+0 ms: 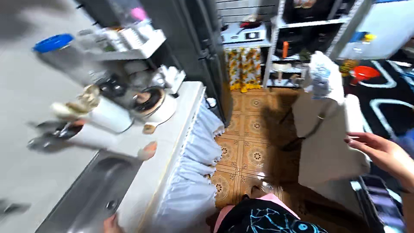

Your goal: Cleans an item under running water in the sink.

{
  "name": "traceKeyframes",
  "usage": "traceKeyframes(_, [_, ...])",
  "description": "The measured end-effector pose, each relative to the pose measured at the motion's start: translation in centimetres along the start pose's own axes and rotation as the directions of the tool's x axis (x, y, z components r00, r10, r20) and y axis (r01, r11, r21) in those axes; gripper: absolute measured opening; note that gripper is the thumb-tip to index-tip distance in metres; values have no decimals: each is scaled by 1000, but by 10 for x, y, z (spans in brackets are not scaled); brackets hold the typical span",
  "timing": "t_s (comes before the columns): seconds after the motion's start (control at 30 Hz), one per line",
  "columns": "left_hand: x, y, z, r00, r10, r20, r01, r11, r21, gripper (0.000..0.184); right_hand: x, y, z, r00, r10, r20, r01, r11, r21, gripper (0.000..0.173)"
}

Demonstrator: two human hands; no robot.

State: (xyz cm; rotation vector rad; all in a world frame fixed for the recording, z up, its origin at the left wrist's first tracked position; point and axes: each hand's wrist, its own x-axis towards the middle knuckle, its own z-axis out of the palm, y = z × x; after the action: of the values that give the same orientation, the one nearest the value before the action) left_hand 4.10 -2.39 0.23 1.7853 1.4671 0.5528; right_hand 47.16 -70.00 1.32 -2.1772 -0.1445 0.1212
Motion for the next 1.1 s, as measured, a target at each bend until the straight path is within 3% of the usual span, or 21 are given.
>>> traceKeyframes(0.07, [7,-13,5,991,-26,-132,27,1000,12,51,25,-22,12,994,-53,95,54,999,-9,51])
traceKeyframes(0.13, [14,-21,5,984,-34,-176,70,977,203,52,55,-39,26,980,-100,171,100,995,12,49])
traceKeyframes(0.27, [-6,-21,13,964,-45,-262,44,999,-10,43,128,-60,90,919,-150,366,139,989,58,50])
traceKeyframes(0.37, [-14,-31,18,963,-56,-264,38,997,-71,36,168,-74,172,832,-213,513,222,974,43,48])
traceKeyframes(0.5, [-37,-39,8,950,-131,-283,104,988,-110,33,162,-134,304,640,-248,727,325,945,37,42])
traceKeyframes(0.6, [-56,-56,-5,911,-203,-358,137,970,-200,33,124,-208,400,416,-299,859,440,893,98,39])
traceKeyframes(0.67, [-68,-65,-15,878,-284,-385,171,938,-301,33,95,-259,460,284,-360,889,518,838,174,36])
traceKeyframes(0.73, [-76,-73,-25,836,-366,-409,198,896,-398,32,67,-307,519,200,-464,863,576,768,280,30])
traceKeyframes(0.83, [-81,-92,-50,799,-454,-396,248,847,-471,33,33,-355,610,230,-582,780,645,691,325,29])
traceKeyframes(0.9, [-80,-109,-70,799,-462,-383,252,838,-485,32,19,-374,662,316,-520,793,681,707,192,38])
traceKeyframes(0.97, [-77,-120,-91,806,-459,-375,238,830,-504,31,12,-379,703,379,-387,840,675,737,35,58])
traceKeyframes(1.03, [-67,-117,-107,838,-430,-334,219,828,-516,33,-4,-388,714,402,-367,839,614,788,51,49])
traceKeyframes(1.1, [-45,-101,-108,909,-363,-207,210,825,-524,36,-40,-406,695,356,-426,832,493,842,220,38])
